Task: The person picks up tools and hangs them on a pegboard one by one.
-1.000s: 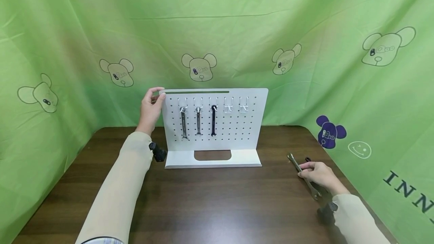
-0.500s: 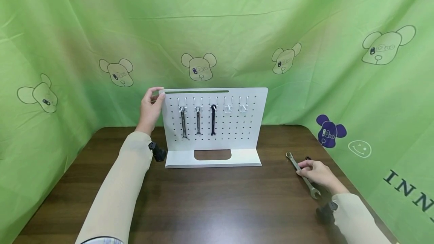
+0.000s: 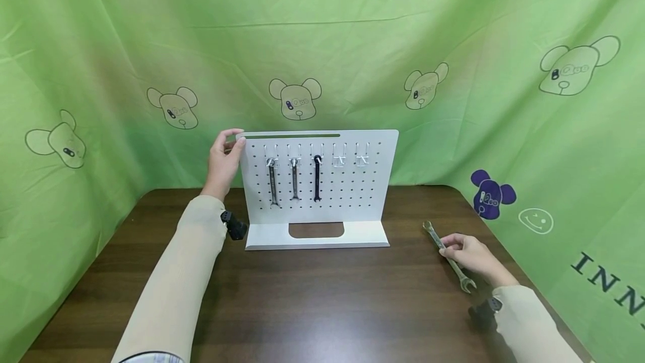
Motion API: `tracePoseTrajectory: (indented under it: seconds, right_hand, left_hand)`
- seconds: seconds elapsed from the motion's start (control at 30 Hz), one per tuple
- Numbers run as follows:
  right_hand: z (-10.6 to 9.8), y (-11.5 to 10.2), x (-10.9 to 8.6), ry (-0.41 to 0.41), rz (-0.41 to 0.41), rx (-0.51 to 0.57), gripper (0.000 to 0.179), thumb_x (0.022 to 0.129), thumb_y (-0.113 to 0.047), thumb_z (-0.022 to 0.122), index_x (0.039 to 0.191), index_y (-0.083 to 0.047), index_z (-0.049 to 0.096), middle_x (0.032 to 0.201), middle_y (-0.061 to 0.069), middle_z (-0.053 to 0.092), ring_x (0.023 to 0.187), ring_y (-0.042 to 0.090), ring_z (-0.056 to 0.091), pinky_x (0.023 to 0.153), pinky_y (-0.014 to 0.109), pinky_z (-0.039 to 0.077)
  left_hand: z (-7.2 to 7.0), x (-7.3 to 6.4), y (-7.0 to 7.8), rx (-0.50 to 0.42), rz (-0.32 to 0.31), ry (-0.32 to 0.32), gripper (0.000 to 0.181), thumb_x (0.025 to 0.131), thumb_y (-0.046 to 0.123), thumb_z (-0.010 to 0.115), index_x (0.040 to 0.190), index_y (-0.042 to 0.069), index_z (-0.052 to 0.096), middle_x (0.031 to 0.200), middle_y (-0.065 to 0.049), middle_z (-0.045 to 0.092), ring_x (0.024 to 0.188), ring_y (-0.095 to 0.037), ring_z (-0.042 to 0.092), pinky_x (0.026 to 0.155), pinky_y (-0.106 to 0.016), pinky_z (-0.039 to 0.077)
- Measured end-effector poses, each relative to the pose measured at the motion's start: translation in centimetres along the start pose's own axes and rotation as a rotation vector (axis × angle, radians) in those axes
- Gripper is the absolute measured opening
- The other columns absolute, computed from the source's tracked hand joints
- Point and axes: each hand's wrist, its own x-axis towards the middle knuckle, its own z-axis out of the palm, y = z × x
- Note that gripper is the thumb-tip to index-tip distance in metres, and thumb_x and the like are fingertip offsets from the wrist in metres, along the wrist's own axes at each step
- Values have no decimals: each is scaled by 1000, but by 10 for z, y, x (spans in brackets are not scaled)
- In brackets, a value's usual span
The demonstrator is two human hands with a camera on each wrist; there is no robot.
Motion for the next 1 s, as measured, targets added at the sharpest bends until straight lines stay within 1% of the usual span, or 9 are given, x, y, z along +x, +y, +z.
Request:
tracePoseTrajectory:
  seconds: [0.13, 0.37, 0.57, 0.67, 0.77, 0.87, 1.0]
  right_hand:
    - [1, -5, 1, -13, -17, 50, 35, 95, -11, 65, 119, 14, 57, 96, 18, 71, 82, 20, 63, 67, 31, 50]
    - [6, -15, 3, -62, -67, 194, 37, 97, -5, 61, 123, 18, 50, 101, 26, 69, 79, 20, 64, 63, 29, 54]
    - [13, -31, 8, -106, -96, 286, 38, 97, -6, 62, 125, 16, 49, 101, 24, 68, 75, 17, 60, 60, 30, 52]
    - [16, -40, 12, -118, -117, 308, 38, 97, -7, 63, 125, 15, 50, 100, 23, 68, 72, 16, 58, 59, 29, 51]
    - [19, -49, 16, -122, -134, 316, 38, 97, -8, 64, 124, 13, 50, 100, 23, 68, 74, 16, 60, 61, 30, 53]
    - [23, -58, 19, -132, -159, 323, 38, 97, -9, 64, 124, 13, 50, 101, 24, 67, 78, 18, 62, 64, 31, 55]
    - [26, -70, 22, -148, -183, 351, 38, 97, -9, 64, 125, 13, 50, 102, 25, 66, 83, 26, 65, 69, 33, 58]
  left_hand:
    - [0, 1, 0, 1, -9, 3, 32, 103, 28, 59, 133, 16, 58, 121, -11, 57, 106, -23, 57, 92, -38, 52]
    - [1, 1, 1, 9, -22, 0, 33, 103, 30, 59, 133, 18, 58, 125, -12, 57, 107, -24, 57, 92, -40, 52]
    - [0, 1, 2, 7, -24, -1, 32, 103, 30, 59, 133, 18, 58, 123, -12, 57, 106, -23, 57, 92, -39, 52]
    - [0, 0, 2, 9, -27, 0, 33, 103, 29, 58, 133, 18, 58, 123, -12, 56, 106, -24, 57, 92, -39, 52]
    - [0, -1, 3, 10, -31, 1, 32, 103, 29, 59, 133, 18, 58, 123, -12, 56, 106, -24, 57, 92, -40, 52]
    - [-1, -1, 3, 15, -27, -2, 32, 103, 29, 59, 133, 18, 58, 123, -12, 56, 106, -24, 57, 92, -40, 52]
    - [-1, 0, 2, 9, -21, -2, 32, 103, 29, 59, 133, 18, 58, 122, -12, 57, 106, -24, 57, 91, -39, 52]
